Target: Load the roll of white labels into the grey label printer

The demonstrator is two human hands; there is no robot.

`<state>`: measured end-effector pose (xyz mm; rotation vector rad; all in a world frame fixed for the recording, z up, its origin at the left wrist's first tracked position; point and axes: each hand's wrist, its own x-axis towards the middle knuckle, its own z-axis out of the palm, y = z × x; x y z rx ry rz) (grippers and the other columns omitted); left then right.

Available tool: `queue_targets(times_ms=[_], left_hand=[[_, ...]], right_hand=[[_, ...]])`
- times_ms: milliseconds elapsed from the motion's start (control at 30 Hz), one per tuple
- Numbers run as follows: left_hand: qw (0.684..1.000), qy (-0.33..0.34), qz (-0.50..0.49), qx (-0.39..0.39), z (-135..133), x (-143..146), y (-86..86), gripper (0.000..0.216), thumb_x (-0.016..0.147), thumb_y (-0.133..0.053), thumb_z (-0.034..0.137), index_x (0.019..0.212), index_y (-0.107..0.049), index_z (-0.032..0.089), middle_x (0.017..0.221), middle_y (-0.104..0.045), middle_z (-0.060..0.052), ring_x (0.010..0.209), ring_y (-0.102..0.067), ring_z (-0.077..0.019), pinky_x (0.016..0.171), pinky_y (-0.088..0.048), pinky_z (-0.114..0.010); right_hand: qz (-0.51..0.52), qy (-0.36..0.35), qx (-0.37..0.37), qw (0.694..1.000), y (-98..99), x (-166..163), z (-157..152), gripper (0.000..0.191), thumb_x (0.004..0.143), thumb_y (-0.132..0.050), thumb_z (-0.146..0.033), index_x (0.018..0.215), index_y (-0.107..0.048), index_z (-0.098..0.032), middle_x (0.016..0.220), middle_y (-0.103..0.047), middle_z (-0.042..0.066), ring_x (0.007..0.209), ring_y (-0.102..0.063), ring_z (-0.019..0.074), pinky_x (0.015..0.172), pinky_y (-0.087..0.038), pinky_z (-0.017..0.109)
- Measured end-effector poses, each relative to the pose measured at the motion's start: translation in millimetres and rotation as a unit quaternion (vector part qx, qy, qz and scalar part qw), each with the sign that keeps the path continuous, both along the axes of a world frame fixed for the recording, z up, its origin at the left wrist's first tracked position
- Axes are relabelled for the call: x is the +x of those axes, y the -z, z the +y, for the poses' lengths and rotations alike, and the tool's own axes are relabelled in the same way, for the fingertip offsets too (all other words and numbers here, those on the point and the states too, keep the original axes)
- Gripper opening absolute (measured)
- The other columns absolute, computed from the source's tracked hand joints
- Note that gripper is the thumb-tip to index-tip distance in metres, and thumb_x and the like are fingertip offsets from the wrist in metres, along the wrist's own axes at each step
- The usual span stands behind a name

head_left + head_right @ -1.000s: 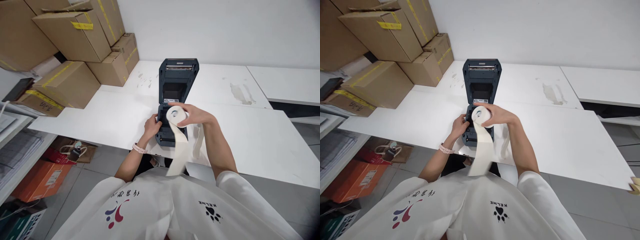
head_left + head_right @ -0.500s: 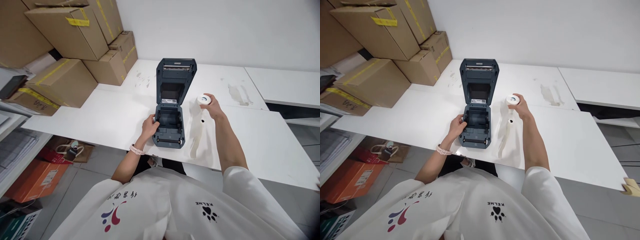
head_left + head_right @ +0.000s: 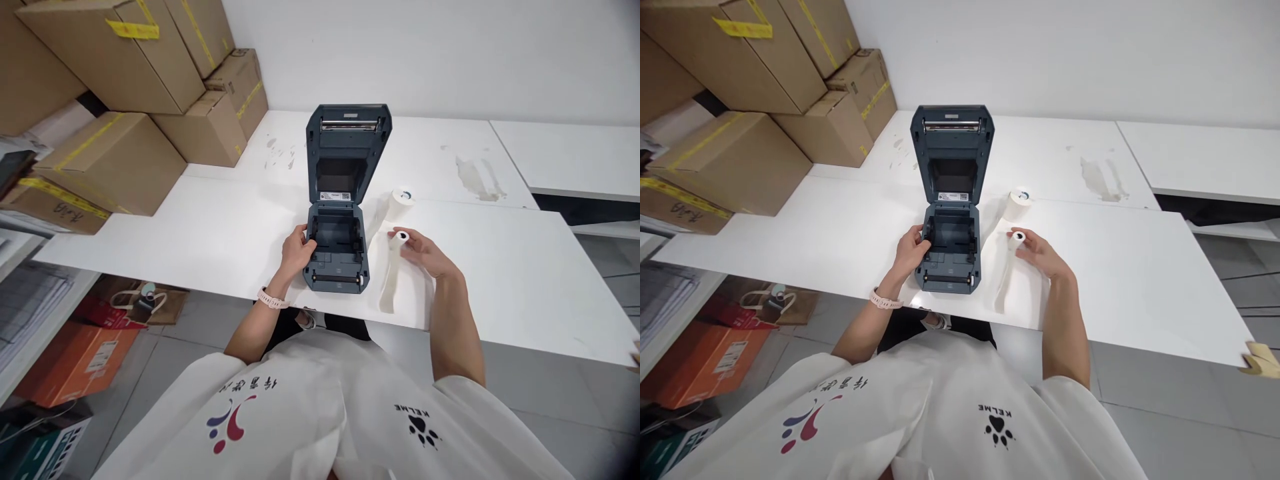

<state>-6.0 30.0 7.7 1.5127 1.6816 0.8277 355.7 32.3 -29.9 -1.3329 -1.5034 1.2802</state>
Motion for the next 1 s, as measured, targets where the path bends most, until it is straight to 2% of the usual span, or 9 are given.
queue_targets(times_ms=[100, 200, 267, 400, 567, 633, 800, 933, 1000], left_hand=[[1.000, -0.004, -0.005, 0.000, -0.5, 0.1, 1.2, 0.056, 0.081, -0.053, 0.021, 0.137, -0.060, 0.015, 0.072, -0.053, 0.002, 0.070, -0.054, -0.0180, 0.067, -0.039, -0.031], [1.000, 0.001, -0.005, -0.001, -1.2, -0.1, 1.9, 0.056, 0.082, -0.054, 0.023, 0.137, -0.060, 0.016, 0.073, -0.054, 0.002, 0.070, -0.054, -0.0182, 0.066, -0.040, -0.031], [1.000, 0.001, -0.002, 0.004, -1.1, -0.2, 2.5, 0.056, 0.081, -0.054, 0.023, 0.136, -0.061, 0.016, 0.073, -0.055, 0.001, 0.071, -0.055, -0.0186, 0.066, -0.040, -0.031], [1.000, -0.009, -0.001, 0.011, 0.6, 0.4, 4.7, 0.056, 0.080, -0.055, 0.022, 0.135, -0.061, 0.014, 0.073, -0.054, 0.002, 0.071, -0.055, -0.0182, 0.065, -0.038, -0.031], [1.000, -0.008, -0.005, 0.005, 1.4, 1.1, 6.5, 0.054, 0.080, -0.056, 0.023, 0.133, -0.063, 0.016, 0.072, -0.054, 0.002, 0.070, -0.054, -0.0178, 0.065, -0.038, -0.030], [1.000, -0.010, -0.010, 0.004, 0.8, 0.9, 6.7, 0.054, 0.079, -0.056, 0.023, 0.133, -0.063, 0.017, 0.071, -0.054, 0.003, 0.070, -0.054, -0.0178, 0.065, -0.037, -0.031], [0.999, -0.020, -0.040, 0.003, -1.2, 0.4, 10.6, 0.056, 0.079, -0.058, 0.026, 0.135, -0.062, 0.018, 0.076, -0.058, 0.001, 0.071, -0.055, -0.0178, 0.067, -0.040, -0.031], [0.996, -0.024, -0.082, 0.013, -0.8, 1.0, 18.5, 0.057, 0.080, -0.061, 0.029, 0.136, -0.060, 0.020, 0.114, -0.066, -0.008, 0.091, -0.062, -0.0199, 0.078, -0.048, -0.032], [0.992, -0.017, -0.122, 0.008, -0.1, 1.8, 21.2, 0.059, 0.079, -0.063, 0.029, 0.137, -0.057, 0.019, 0.133, -0.062, -0.012, 0.107, -0.062, -0.0227, 0.087, -0.051, -0.034]], right_hand=[[-0.016, -0.067, -0.019, 0.997, -20.9, -12.4, -7.5, 0.044, 0.075, -0.084, -0.051, 0.109, -0.073, -0.024, 0.107, -0.076, 0.007, 0.084, -0.070, 0.0218, 0.084, -0.059, 0.042], [0.048, -0.117, 0.071, 0.989, -58.0, -24.1, -3.0, 0.041, 0.077, -0.083, -0.052, 0.107, -0.073, -0.025, 0.089, -0.074, 0.004, 0.083, -0.070, 0.0238, 0.088, -0.057, 0.045], [0.028, -0.160, 0.136, 0.977, -88.8, -42.3, 3.1, 0.041, 0.081, -0.081, -0.049, 0.115, -0.072, -0.026, 0.094, -0.075, 0.005, 0.090, -0.070, 0.0254, 0.087, -0.056, 0.043], [-0.206, -0.233, 0.190, 0.931, -130.8, -112.8, 22.7, 0.041, 0.094, -0.065, -0.041, 0.131, -0.067, -0.023, 0.118, -0.075, 0.009, 0.099, -0.070, 0.0279, 0.086, -0.054, 0.040], [-0.485, -0.292, 0.167, 0.807, -113.1, -188.4, 44.2, 0.036, 0.092, -0.057, -0.018, 0.127, -0.067, -0.016, 0.126, -0.073, 0.016, 0.114, -0.069, 0.0368, 0.090, -0.053, 0.044], [-0.512, -0.295, 0.151, 0.793, -100.8, -197.1, 44.3, 0.036, 0.091, -0.059, -0.016, 0.125, -0.069, -0.014, 0.122, -0.074, 0.018, 0.112, -0.070, 0.0389, 0.088, -0.054, 0.045], [-0.484, -0.239, 0.195, 0.819, -87.5, -184.7, 15.3, 0.039, 0.097, -0.051, -0.017, 0.133, -0.064, -0.012, 0.132, -0.070, 0.018, 0.122, -0.065, 0.0356, 0.099, -0.054, 0.047], [-0.352, -0.151, 0.283, 0.879, -73.7, -167.1, -34.2, 0.035, 0.104, -0.044, -0.026, 0.127, -0.070, -0.020, 0.132, -0.072, 0.011, 0.117, -0.067, 0.0300, 0.099, -0.057, 0.048], [-0.317, -0.114, 0.307, 0.890, -63.3, -161.3, -60.8, 0.034, 0.106, -0.044, -0.030, 0.124, -0.072, -0.022, 0.132, -0.074, 0.011, 0.119, -0.068, 0.0299, 0.103, -0.056, 0.051]])
